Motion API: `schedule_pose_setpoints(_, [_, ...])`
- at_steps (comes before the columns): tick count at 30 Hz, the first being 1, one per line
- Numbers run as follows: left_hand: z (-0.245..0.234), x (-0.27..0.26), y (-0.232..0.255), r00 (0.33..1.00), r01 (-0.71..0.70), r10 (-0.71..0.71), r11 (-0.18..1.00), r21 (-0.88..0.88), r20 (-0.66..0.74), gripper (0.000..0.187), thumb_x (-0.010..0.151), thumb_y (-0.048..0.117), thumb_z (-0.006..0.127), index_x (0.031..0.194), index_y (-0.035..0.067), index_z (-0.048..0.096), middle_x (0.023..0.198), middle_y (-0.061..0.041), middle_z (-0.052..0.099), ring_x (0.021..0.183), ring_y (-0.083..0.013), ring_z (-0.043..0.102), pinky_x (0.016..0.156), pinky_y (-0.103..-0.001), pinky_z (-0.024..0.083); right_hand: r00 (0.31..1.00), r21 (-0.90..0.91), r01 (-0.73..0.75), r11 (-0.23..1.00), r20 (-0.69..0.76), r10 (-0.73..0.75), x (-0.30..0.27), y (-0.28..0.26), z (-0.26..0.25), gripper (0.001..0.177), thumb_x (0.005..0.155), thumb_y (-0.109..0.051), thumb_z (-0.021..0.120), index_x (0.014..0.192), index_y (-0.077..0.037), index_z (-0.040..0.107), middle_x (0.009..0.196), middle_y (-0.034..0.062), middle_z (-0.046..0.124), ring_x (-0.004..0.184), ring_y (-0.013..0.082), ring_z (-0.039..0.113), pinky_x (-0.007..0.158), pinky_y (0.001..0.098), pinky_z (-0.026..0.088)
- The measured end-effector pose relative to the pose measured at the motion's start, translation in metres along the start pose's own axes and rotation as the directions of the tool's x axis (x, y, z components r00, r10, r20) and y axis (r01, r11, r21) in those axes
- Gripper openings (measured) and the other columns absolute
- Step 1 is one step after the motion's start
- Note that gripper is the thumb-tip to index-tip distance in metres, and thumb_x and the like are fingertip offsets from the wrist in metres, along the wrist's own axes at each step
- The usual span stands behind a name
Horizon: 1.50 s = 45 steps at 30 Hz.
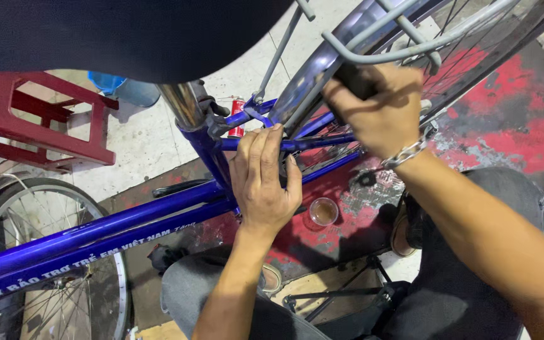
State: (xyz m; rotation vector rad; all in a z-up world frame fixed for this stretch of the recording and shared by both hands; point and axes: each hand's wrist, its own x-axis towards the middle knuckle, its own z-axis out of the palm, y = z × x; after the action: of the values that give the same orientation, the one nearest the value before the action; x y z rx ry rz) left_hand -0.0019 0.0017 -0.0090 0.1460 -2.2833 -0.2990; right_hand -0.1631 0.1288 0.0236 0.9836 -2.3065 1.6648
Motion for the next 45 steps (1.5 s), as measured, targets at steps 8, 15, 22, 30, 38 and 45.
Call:
schedule_pose_setpoints(8, [0.001, 0.0, 0.0, 1.0, 0.001, -0.001, 1.0, -0.011, -0.013, 0.057, 0.087, 0.006, 0.074, 0.141, 0.002, 0.055, 0.134, -0.012, 0.059, 0.129, -0.0338, 0.057, 0.108, -0.047, 0.046, 0.999, 0.105, 0.015, 0.994, -0.031, -0.012, 0.009, 0.002, -0.008, 0.019, 0.104, -0.018, 0.076, 0.092, -0.003, 0.077, 0.072, 0.003, 0.071, 0.061, 0.0075, 0.063, 0.055, 0.0254, 0.047])
schedule_pose_setpoints(15, [0.003, 0.001, 0.001, 1.0, 0.006, -0.006, 1.0, -0.007, -0.02, 0.056, 0.087, 0.006, 0.074, 0.14, 0.001, 0.056, 0.134, -0.013, 0.059, 0.129, -0.0344, 0.057, 0.107, -0.047, 0.046, 0.983, -0.034, 0.18, 0.983, -0.04, -0.181, 0.006, -0.003, -0.001, 0.02, 0.099, -0.015, 0.082, 0.089, 0.001, 0.074, 0.068, 0.0067, 0.067, 0.057, 0.0122, 0.06, 0.053, 0.0278, 0.046])
schedule_pose_setpoints(22, [0.002, 0.002, 0.001, 1.0, 0.012, -0.012, 1.0, -0.019, -0.019, 0.057, 0.087, 0.006, 0.074, 0.141, 0.002, 0.056, 0.134, -0.013, 0.06, 0.129, -0.0342, 0.057, 0.108, -0.046, 0.046, 0.935, -0.038, 0.354, 0.935, -0.022, -0.355, -0.008, -0.002, 0.016, 0.026, 0.098, -0.021, 0.081, 0.084, 0.0, 0.072, 0.071, 0.0083, 0.069, 0.061, 0.0131, 0.066, 0.064, 0.0282, 0.051])
schedule_pose_setpoints(30, [-0.001, 0.0, 0.0, 1.0, 0.009, -0.009, 1.0, -0.014, -0.009, 0.059, 0.087, 0.006, 0.074, 0.143, 0.002, 0.055, 0.135, -0.013, 0.059, 0.13, -0.0345, 0.057, 0.108, -0.047, 0.046, 0.966, -0.07, 0.249, 0.966, -0.06, -0.253, -0.011, -0.002, 0.014, 0.028, 0.099, -0.02, 0.08, 0.081, -0.001, 0.071, 0.066, 0.0074, 0.066, 0.056, 0.0174, 0.062, 0.059, 0.0294, 0.048])
schedule_pose_setpoints(38, [-0.003, -0.001, 0.0, 1.0, 0.012, -0.012, 1.0, -0.013, 0.002, 0.059, 0.087, 0.007, 0.074, 0.143, 0.003, 0.055, 0.135, -0.012, 0.059, 0.129, -0.0341, 0.057, 0.105, -0.047, 0.046, 0.973, -0.044, 0.208, 0.977, -0.091, -0.211, -0.002, 0.009, 0.007, 0.029, 0.102, -0.021, 0.081, 0.085, 0.0, 0.07, 0.072, 0.0072, 0.068, 0.06, 0.0155, 0.063, 0.058, 0.0297, 0.047])
schedule_pose_setpoints(45, [-0.001, -0.002, -0.001, 1.0, 0.005, -0.005, 1.0, -0.004, -0.002, 0.057, 0.088, 0.006, 0.073, 0.142, 0.003, 0.055, 0.136, -0.012, 0.059, 0.131, -0.0338, 0.057, 0.108, -0.047, 0.046, 0.995, 0.072, 0.026, 0.997, -0.096, -0.019, 0.002, 0.009, 0.0, 0.023, 0.103, -0.023, 0.079, 0.095, -0.001, 0.076, 0.07, 0.0021, 0.067, 0.058, 0.011, 0.058, 0.054, 0.028, 0.043])
